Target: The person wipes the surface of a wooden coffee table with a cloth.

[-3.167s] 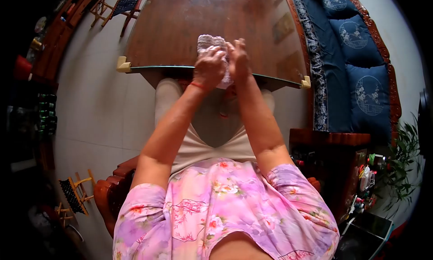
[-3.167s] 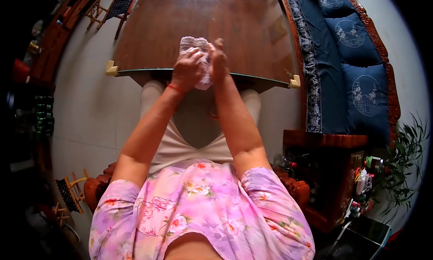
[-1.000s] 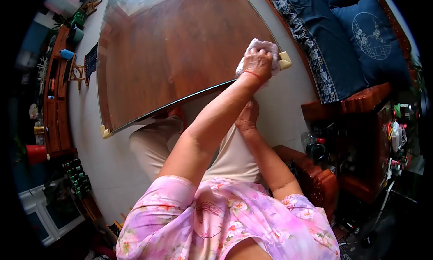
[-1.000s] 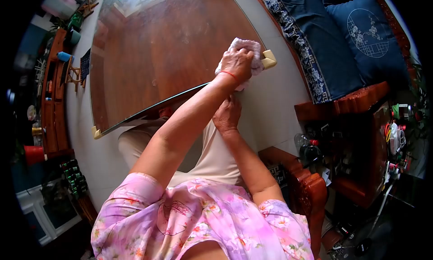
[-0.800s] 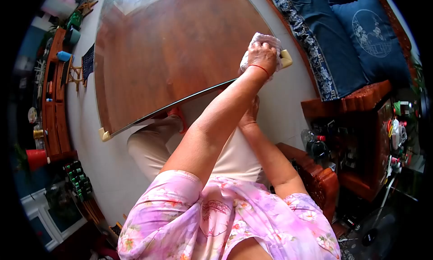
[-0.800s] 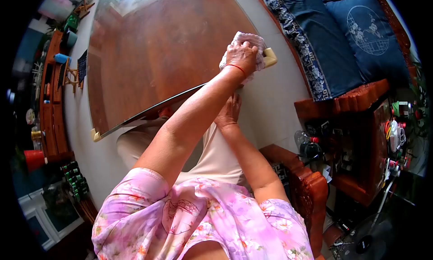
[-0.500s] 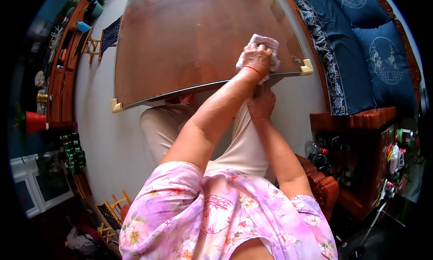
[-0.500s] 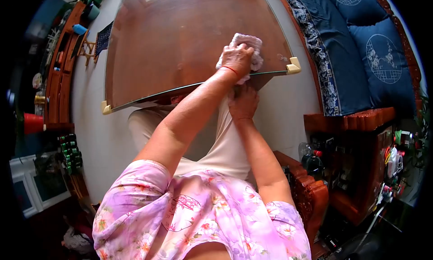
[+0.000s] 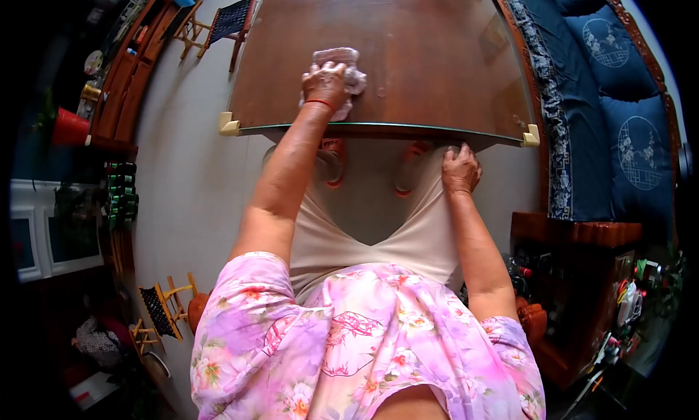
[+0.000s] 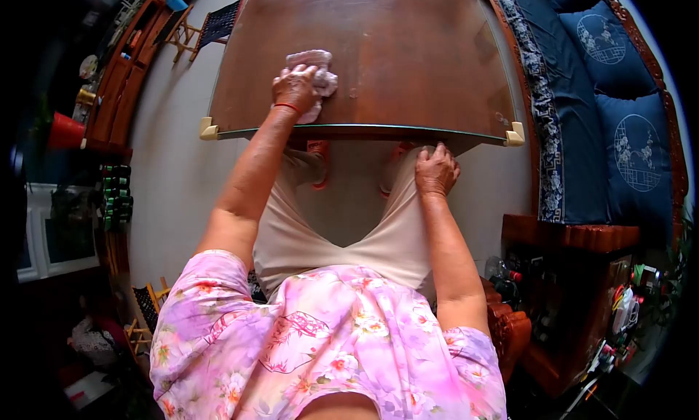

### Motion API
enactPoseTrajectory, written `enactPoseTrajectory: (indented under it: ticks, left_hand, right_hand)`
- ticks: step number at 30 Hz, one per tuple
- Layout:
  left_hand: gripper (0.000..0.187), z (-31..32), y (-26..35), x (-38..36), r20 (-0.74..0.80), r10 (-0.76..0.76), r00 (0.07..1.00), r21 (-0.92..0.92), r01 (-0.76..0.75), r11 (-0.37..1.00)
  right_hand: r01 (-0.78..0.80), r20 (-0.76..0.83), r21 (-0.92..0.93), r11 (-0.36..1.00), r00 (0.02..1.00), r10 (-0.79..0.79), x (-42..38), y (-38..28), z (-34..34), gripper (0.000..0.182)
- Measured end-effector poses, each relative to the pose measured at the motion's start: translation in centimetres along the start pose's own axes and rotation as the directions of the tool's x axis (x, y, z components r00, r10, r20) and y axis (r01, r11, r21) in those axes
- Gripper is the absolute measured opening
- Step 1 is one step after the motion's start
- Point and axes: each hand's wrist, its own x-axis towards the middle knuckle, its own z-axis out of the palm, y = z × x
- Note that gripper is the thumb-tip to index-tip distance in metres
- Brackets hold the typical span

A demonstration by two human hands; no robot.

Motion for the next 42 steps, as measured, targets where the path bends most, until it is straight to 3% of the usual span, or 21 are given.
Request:
enactPoseTrajectory:
  ticks: [9, 16, 23, 29, 30, 37, 40, 42]
  left_hand:
    - [0.044, 0.5, -13.8, -1.8, 0.012, -0.313, 0.950, 0.081, 0.311, 0.947]
    - [0.042, 0.7, -14.1, -1.7, 0.047, -0.455, 0.889, 0.052, 0.453, 0.890]
    - [0.046, 0.9, -6.3, -3.0, -0.008, -0.231, 0.973, 0.060, 0.231, 0.971]
    - [0.044, 1.0, 2.7, -2.6, -0.052, -0.014, 0.999, 0.032, 0.016, 0.999]
    - [0.050, 0.5, 4.4, -2.6, -0.055, 0.013, 0.998, -0.018, -0.014, 1.000]
    - [0.045, 0.2, 15.9, -0.7, -0.018, 0.282, 0.959, -0.126, -0.282, 0.951]
    - [0.035, 0.1, 21.2, 0.2, -0.027, 0.392, 0.920, -0.148, -0.391, 0.908]
    - [0.029, 0.5, 23.9, 0.7, -0.047, 0.441, 0.896, -0.164, -0.442, 0.882]
  right_hand:
    - [-0.043, 0.005, 0.017, 0.999, 0.999, 0.043, 0.3, 0.7, 0.0, 0.040]
    - [-0.049, 0.036, 0.066, 0.997, 0.998, 0.047, 0.7, 0.2, -0.4, 0.041]
    - [-0.084, 0.144, 0.082, 0.993, 0.987, 0.071, 1.4, -0.9, -0.7, 0.037]
    - [-0.003, 0.092, 0.103, 0.995, 0.996, -0.006, 1.1, -1.5, 0.0, 0.035]
    - [0.011, 0.074, 0.100, 0.995, 0.997, -0.019, 1.1, -1.4, 0.4, 0.034]
    - [0.018, 0.036, 0.129, 0.991, 0.999, -0.023, 0.9, -1.0, 0.6, 0.032]
    - [0.053, -0.024, 0.196, 0.979, 0.998, -0.049, 0.9, -0.6, 0.4, 0.032]
    - [0.011, 0.075, 0.220, 0.976, 0.997, -0.028, 1.4, -0.9, -0.3, 0.031]
